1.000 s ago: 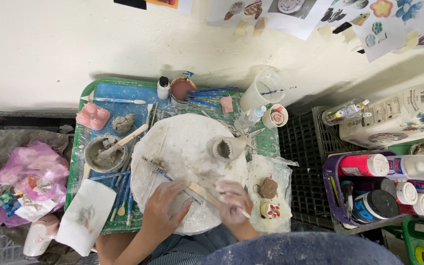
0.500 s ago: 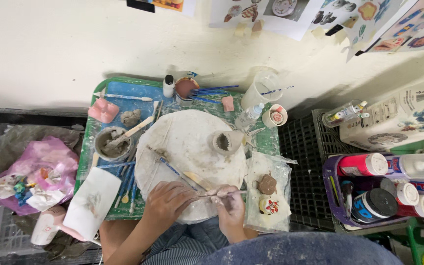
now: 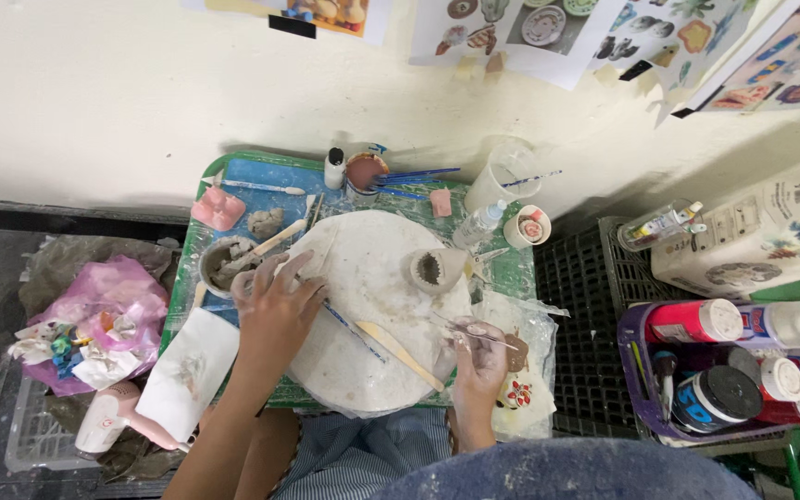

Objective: The person shapes and refines a small clay sculpture by hand and with a wooden tool on a small rotating wheel. They use their fingers to smooth the surface and a tool to carve details into the clay.

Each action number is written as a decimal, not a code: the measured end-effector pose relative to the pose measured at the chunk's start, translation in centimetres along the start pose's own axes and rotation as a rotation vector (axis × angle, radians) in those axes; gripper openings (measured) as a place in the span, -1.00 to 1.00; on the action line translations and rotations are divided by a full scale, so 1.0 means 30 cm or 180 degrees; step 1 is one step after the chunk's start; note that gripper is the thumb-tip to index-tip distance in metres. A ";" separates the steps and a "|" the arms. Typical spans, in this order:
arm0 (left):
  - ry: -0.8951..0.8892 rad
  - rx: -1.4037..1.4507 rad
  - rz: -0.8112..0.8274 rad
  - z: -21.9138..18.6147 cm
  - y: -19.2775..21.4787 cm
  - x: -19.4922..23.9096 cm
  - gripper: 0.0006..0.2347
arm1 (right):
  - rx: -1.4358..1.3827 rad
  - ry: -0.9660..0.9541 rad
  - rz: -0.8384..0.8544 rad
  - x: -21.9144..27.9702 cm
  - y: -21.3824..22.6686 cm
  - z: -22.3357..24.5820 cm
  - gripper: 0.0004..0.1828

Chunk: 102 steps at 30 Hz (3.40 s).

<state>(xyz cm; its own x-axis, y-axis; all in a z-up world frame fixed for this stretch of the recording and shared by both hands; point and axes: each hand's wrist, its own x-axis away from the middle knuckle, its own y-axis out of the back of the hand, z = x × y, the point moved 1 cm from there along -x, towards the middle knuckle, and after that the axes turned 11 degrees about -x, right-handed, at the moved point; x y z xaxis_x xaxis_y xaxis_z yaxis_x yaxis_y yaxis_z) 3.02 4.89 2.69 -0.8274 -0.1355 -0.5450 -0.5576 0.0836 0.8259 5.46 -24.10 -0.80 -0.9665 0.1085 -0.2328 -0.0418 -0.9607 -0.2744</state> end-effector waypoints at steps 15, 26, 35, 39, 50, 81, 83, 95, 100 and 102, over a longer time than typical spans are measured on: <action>0.0344 0.0650 0.0798 -0.073 0.000 -0.082 -0.90 | -0.0173 0.0090 -0.0046 -0.048 0.043 -0.055 -0.71; -0.0565 0.1412 0.0735 -0.282 -0.029 0.055 -0.74 | 0.0971 0.1927 0.0686 -0.111 -0.011 -0.063 -0.68; -0.0218 0.1877 0.0829 -0.136 -0.028 0.077 -0.65 | 0.0182 0.0925 0.0372 -0.104 0.035 -0.125 -0.62; -0.0179 0.2101 0.0980 -0.153 -0.045 0.100 -0.65 | 0.1651 0.1951 0.1002 -0.177 0.069 -0.104 -0.63; 0.0108 0.2039 0.0273 0.013 -0.021 0.121 -0.74 | 0.2674 0.3181 0.1845 -0.292 -0.046 0.032 -0.76; 0.0903 0.2869 0.0388 0.106 -0.146 0.017 -0.69 | 0.2612 0.3303 0.2048 -0.366 -0.178 -0.072 -0.80; 0.0941 0.2895 0.0418 0.105 -0.150 0.018 -0.69 | 0.2611 0.3378 0.2095 -0.368 -0.184 -0.073 -0.79; 0.0972 0.2755 0.0450 0.110 -0.153 0.021 -0.68 | 0.2684 0.3431 0.2122 -0.367 -0.196 -0.065 -0.79; 0.0886 0.2682 0.0405 0.112 -0.152 0.021 -0.68 | 0.2706 0.3457 0.2121 -0.366 -0.191 -0.069 -0.79; 0.0889 0.2695 0.0409 0.112 -0.154 0.022 -0.68 | 0.2723 0.3453 0.2121 -0.366 -0.189 -0.071 -0.79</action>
<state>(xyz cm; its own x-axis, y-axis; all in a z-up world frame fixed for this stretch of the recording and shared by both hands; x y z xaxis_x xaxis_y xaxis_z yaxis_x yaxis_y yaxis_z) 4.83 7.73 -1.96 -0.9021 -0.3007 -0.3095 -0.4155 0.7990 0.4348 16.83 -19.29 1.34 -0.2394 -0.6245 -0.7434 -0.1855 -0.7222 0.6664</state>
